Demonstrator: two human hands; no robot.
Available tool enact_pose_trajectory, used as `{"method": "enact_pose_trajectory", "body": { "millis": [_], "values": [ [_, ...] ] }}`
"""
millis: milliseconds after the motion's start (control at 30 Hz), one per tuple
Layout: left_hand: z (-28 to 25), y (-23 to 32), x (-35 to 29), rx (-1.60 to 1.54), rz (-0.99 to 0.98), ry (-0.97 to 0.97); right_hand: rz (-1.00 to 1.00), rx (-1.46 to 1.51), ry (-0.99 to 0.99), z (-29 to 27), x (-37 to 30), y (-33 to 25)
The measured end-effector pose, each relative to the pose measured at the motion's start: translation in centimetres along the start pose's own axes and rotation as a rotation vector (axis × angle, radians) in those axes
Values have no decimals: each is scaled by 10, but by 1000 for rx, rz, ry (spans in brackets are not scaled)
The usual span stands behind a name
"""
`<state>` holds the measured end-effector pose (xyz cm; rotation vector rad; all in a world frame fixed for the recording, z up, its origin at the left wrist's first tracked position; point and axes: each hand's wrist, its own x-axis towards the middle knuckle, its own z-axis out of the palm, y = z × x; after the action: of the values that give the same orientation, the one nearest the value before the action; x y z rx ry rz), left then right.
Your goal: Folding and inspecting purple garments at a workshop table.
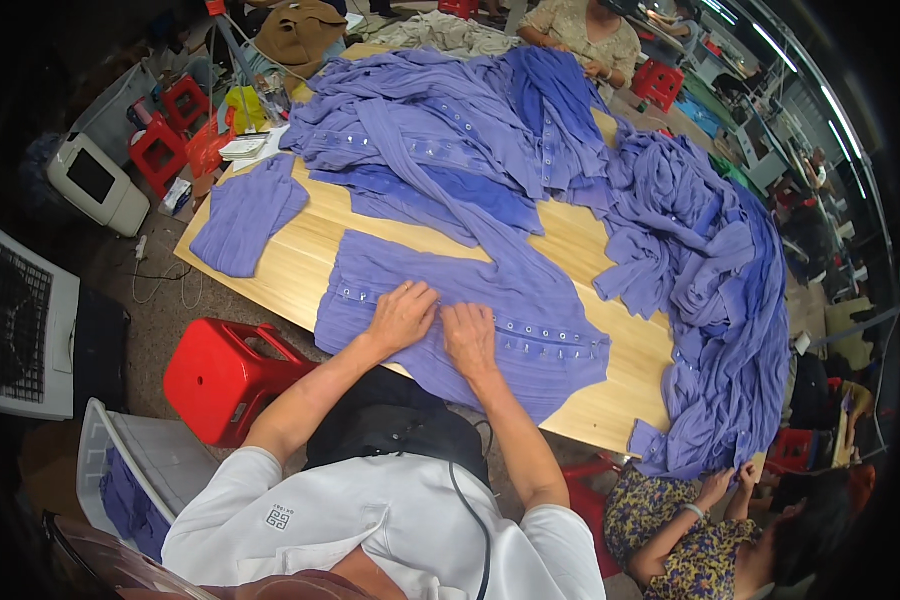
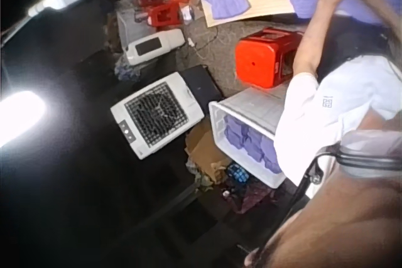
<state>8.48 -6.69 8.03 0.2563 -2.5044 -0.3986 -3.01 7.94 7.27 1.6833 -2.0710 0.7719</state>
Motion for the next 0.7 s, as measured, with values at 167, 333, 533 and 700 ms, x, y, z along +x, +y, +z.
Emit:
{"method": "enact_pose_trajectory", "body": {
  "millis": [167,333,533,700],
  "values": [
    [4,-3,-5,-22,9,30,22,-9,3,1,-3,-2],
    [3,-3,-5,-36,25,37,16,-11,-10,1,-5,-2],
    [9,-3,-3,-18,8,67,-2,-30,-2,3,-5,-1],
    [11,-6,-7,-23,50,71,-11,-26,8,3,-5,0]
  ]
}}
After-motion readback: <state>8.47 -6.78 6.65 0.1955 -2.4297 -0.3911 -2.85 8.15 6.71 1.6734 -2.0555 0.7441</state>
